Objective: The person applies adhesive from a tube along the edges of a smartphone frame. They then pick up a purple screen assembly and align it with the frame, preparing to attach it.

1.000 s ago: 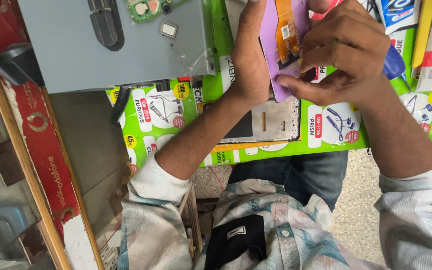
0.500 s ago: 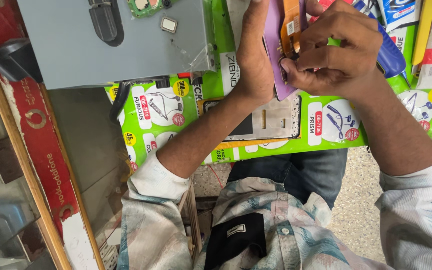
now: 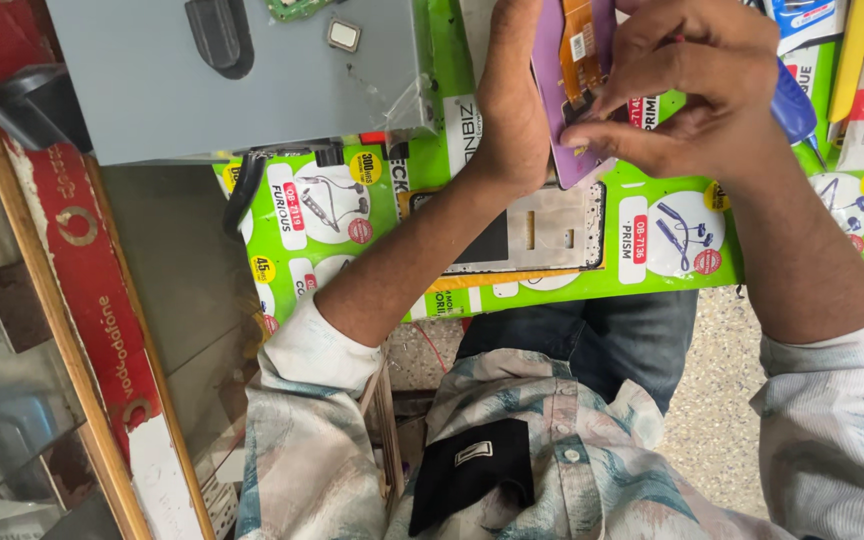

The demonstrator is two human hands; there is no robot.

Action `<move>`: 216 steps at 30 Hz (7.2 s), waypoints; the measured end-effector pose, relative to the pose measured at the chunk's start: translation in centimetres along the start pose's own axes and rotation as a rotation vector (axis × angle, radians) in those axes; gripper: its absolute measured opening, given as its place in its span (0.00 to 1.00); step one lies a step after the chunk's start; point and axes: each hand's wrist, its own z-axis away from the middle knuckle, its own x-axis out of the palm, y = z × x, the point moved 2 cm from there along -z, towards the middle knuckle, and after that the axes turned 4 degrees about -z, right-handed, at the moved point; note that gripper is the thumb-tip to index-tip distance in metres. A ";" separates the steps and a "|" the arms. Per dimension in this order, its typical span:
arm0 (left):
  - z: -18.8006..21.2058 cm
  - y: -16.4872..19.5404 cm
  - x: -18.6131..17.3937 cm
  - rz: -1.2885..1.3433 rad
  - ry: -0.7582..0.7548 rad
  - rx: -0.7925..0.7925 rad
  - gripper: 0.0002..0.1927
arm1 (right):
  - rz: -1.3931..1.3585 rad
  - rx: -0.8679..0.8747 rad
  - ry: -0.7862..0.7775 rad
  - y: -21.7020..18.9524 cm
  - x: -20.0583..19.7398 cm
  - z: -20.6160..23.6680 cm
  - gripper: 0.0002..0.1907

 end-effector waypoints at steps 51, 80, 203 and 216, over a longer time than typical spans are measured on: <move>0.7 -1.7 -1.1 0.026 0.152 -0.007 0.29 | -0.017 0.028 -0.018 0.5 1.1 1.0 0.12; -0.8 0.9 0.0 0.047 -0.030 -0.139 0.32 | 0.125 -0.087 -0.070 -1.6 0.4 -1.1 0.19; -0.5 3.7 1.9 -0.685 0.023 0.001 0.28 | 0.264 -0.200 -0.171 -3.5 0.1 -2.1 0.12; -0.7 4.3 2.8 -0.902 -0.012 0.109 0.35 | 0.474 -0.173 -0.243 -3.1 0.6 -1.7 0.11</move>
